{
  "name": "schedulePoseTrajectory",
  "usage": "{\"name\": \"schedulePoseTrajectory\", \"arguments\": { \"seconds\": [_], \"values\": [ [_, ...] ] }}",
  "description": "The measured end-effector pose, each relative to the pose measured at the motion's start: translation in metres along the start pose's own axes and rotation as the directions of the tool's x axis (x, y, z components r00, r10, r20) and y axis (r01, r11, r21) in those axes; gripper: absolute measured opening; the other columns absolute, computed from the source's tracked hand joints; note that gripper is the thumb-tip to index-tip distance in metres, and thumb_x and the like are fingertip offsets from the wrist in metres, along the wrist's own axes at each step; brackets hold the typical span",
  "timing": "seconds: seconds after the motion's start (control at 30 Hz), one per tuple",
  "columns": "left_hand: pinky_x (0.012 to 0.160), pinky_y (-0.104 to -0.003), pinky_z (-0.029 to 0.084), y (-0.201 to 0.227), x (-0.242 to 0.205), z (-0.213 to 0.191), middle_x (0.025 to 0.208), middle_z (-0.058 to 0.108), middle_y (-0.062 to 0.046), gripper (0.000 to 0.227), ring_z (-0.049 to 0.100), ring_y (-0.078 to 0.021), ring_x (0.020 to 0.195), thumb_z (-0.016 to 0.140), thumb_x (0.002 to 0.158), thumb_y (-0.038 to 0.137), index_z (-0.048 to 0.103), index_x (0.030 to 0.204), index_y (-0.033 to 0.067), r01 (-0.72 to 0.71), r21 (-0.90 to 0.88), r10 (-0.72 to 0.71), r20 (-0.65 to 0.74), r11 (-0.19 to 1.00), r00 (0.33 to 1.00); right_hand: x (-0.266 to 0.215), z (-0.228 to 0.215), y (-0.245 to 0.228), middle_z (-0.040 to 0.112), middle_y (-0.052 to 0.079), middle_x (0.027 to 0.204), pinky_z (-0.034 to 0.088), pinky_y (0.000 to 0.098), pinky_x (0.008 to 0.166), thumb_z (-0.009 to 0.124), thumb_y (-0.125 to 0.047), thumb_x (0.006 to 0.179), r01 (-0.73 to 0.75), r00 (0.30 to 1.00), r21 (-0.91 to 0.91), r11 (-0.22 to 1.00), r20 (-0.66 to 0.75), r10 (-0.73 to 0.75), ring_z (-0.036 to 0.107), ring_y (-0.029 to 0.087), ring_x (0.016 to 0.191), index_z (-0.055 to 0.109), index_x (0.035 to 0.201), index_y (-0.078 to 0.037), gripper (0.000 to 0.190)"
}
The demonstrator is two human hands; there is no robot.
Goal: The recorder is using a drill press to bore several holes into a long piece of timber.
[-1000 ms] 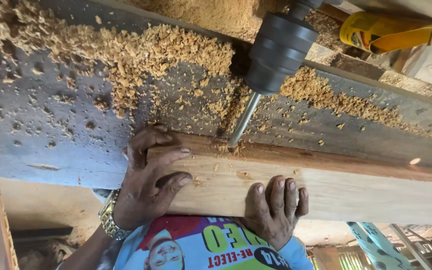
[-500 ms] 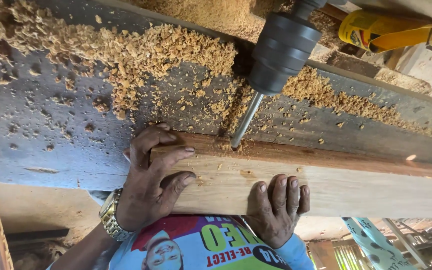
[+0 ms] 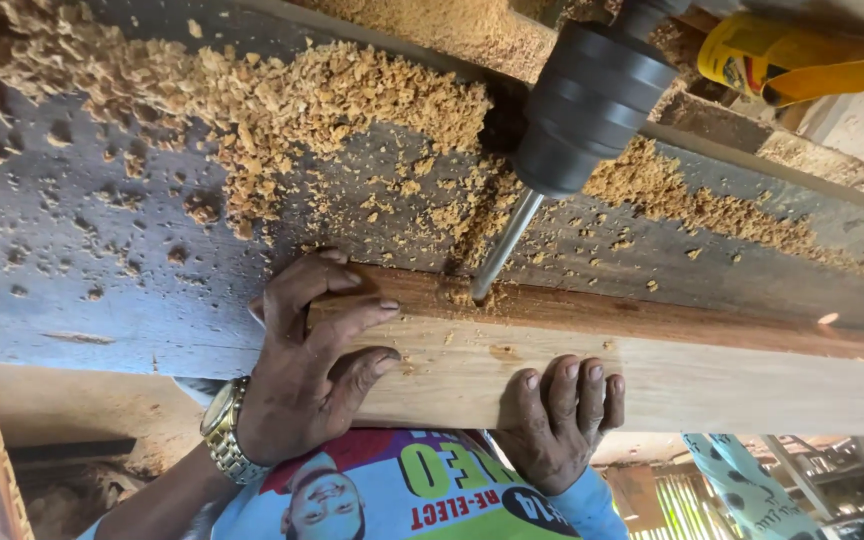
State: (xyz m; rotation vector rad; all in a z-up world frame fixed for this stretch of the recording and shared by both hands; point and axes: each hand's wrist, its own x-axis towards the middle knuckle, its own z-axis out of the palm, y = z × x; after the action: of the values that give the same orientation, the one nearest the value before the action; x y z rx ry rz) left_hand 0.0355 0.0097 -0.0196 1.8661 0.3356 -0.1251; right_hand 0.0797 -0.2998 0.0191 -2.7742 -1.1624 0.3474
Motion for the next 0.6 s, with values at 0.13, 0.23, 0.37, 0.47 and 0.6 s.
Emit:
{"name": "schedulePoseTrajectory", "arguments": {
  "seconds": [0.13,0.23,0.37,0.47,0.6],
  "values": [
    [0.113,-0.051,0.035,0.001,0.001,0.0,0.136,0.046,-0.013,0.044,0.046,-0.0353,0.135,0.081,0.089,0.024,0.061,0.128,0.0163,-0.01,-0.009,0.009,-0.012,1.0,1.0,-0.001,0.002,0.0,0.037,0.018,0.164,0.022,0.0601,0.126,0.07,-0.014,0.099,-0.012,1.0,-0.063,0.998,-0.019,0.011,0.032,0.039,0.154,0.052,0.145,-0.013,0.049],
    [0.109,-0.051,0.03,0.003,0.001,0.001,0.133,0.047,-0.012,0.047,0.047,-0.0341,0.133,0.083,0.085,0.025,0.062,0.126,0.0172,0.001,0.044,0.0,-0.013,0.999,1.0,-0.001,0.003,0.002,0.035,0.017,0.165,0.022,0.0594,0.127,0.072,-0.009,0.098,-0.002,0.999,-0.074,0.997,-0.035,-0.001,0.032,0.038,0.154,0.053,0.144,-0.013,0.05],
    [0.115,-0.05,0.032,0.0,-0.003,0.004,0.136,0.045,-0.012,0.047,0.045,-0.034,0.135,0.082,0.087,0.024,0.061,0.129,0.0183,0.014,-0.002,-0.014,-0.024,1.0,1.0,0.008,0.005,0.002,0.035,0.016,0.166,0.022,0.0583,0.125,0.072,-0.011,0.099,0.019,0.996,-0.103,0.994,-0.085,-0.028,0.032,0.038,0.154,0.053,0.142,-0.012,0.048],
    [0.112,-0.052,0.032,0.002,0.005,0.0,0.135,0.046,-0.013,0.048,0.045,-0.0349,0.134,0.083,0.085,0.023,0.062,0.127,0.0169,0.015,0.011,-0.015,-0.001,1.0,1.0,0.012,-0.001,0.004,0.035,0.019,0.163,0.023,0.0611,0.124,0.07,-0.008,0.095,0.024,0.999,-0.05,0.998,-0.047,-0.026,0.033,0.04,0.152,0.054,0.141,-0.011,0.049],
    [0.117,-0.055,0.033,0.001,0.008,0.001,0.136,0.047,-0.012,0.047,0.043,-0.0372,0.137,0.083,0.085,0.022,0.061,0.127,0.0154,-0.024,0.047,0.025,-0.021,0.999,0.999,0.014,0.005,0.002,0.041,0.016,0.163,0.025,0.058,0.124,0.073,-0.007,0.096,-0.009,0.994,-0.106,0.994,-0.108,-0.003,0.036,0.037,0.152,0.055,0.14,-0.014,0.048]
  ]
}}
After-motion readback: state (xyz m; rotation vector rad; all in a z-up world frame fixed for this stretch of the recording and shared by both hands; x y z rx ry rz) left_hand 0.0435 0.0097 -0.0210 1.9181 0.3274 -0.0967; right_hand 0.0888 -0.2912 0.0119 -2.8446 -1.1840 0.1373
